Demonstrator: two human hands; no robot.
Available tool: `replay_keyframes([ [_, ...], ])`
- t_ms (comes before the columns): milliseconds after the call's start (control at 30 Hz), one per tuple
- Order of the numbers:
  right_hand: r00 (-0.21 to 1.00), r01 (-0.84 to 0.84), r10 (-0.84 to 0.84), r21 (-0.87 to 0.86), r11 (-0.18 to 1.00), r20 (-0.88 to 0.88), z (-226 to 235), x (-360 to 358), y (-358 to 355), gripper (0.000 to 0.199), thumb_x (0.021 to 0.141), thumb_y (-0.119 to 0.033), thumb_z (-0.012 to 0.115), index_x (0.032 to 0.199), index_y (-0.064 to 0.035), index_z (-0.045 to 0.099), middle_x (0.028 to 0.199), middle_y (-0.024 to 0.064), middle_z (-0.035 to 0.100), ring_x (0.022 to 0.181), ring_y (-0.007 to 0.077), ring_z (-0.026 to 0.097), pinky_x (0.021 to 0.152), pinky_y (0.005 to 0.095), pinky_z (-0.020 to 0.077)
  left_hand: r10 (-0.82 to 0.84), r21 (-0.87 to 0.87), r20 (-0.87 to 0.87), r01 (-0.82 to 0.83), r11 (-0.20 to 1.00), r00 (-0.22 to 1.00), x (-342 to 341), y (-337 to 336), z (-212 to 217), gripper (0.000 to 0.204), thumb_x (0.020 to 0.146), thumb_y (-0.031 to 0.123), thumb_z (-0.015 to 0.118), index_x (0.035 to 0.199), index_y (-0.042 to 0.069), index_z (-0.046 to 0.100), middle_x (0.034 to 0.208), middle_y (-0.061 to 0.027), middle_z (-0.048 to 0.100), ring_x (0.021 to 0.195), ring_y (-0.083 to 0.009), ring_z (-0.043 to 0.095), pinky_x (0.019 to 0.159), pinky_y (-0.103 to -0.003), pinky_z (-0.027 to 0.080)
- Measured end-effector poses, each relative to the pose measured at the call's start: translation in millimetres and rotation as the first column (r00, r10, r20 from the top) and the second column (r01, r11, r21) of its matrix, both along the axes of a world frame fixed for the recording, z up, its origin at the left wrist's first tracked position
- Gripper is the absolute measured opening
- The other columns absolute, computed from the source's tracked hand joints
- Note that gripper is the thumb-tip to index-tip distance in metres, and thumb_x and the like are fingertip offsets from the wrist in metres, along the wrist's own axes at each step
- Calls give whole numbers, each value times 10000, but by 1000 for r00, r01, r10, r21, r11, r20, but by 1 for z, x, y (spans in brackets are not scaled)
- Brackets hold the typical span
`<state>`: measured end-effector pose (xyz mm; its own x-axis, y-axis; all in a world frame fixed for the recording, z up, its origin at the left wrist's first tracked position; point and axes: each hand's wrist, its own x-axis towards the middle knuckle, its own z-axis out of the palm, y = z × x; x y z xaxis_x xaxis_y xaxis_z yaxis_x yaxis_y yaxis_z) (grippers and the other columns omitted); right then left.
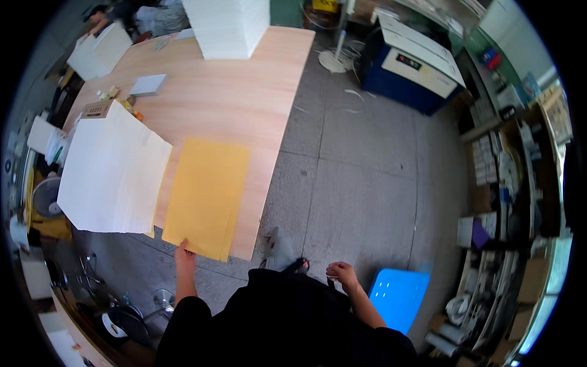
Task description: The person wraps stacks of white books with yellow paper. They place a sheet of paper on the table, position a stack of books on it, fold the paper around the books, and set the wrapped bundle aside. This process is repeated multiple times.
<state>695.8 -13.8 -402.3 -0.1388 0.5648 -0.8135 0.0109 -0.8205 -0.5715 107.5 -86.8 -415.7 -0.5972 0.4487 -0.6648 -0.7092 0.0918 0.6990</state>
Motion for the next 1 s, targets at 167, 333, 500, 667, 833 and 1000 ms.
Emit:
replay_keyframes([
  [167,993,-113,114,22,993,-41,-22,4,109,303,928,-253,648,1097,-2,625,1005,115,701,884,219,690,763,353,562,181,-249,-709,-482,840,682,-2,-6,38,429,909,232,670,1228,-22,538,1072,-116,612,946,-197,586,857,-352,486],
  [333,966,-257,257,2,966,29,-34,-25,243,308,929,-281,649,1066,-5,653,950,104,707,872,201,689,755,332,555,239,85,-929,-468,880,282,57,173,155,293,950,75,568,1214,-41,516,995,-81,591,917,-161,562,839,-313,477],
  [500,816,-578,558,217,787,149,-14,-51,429,295,908,-288,666,1000,-9,697,857,78,704,779,179,680,699,306,548,362,347,-874,-103,932,325,32,408,264,327,965,65,566,1278,-20,525,962,-49,583,872,-135,572,853,-310,517],
  [667,722,-687,452,462,561,524,-11,-96,660,275,857,-262,667,961,-10,694,839,129,709,762,224,683,678,372,537,155,175,-984,298,938,91,3,598,426,356,990,102,567,1325,4,499,966,-53,605,921,-138,591,858,-298,510],
  [833,811,-578,242,665,474,532,65,-192,828,287,881,-267,620,988,-6,672,949,194,686,891,352,668,760,427,516,-239,-267,-963,336,903,-123,-31,773,510,391,954,151,628,1315,25,543,1028,-68,653,983,-131,617,896,-287,494],
  [1000,749,-661,70,749,37,658,80,-278,1008,432,864,-276,649,1180,9,575,1219,210,583,1099,364,576,931,457,455,-384,-585,-736,238,776,-558,-1,990,547,500,879,254,713,1307,40,567,1227,-106,646,1184,-238,578,1027,-354,425],
])
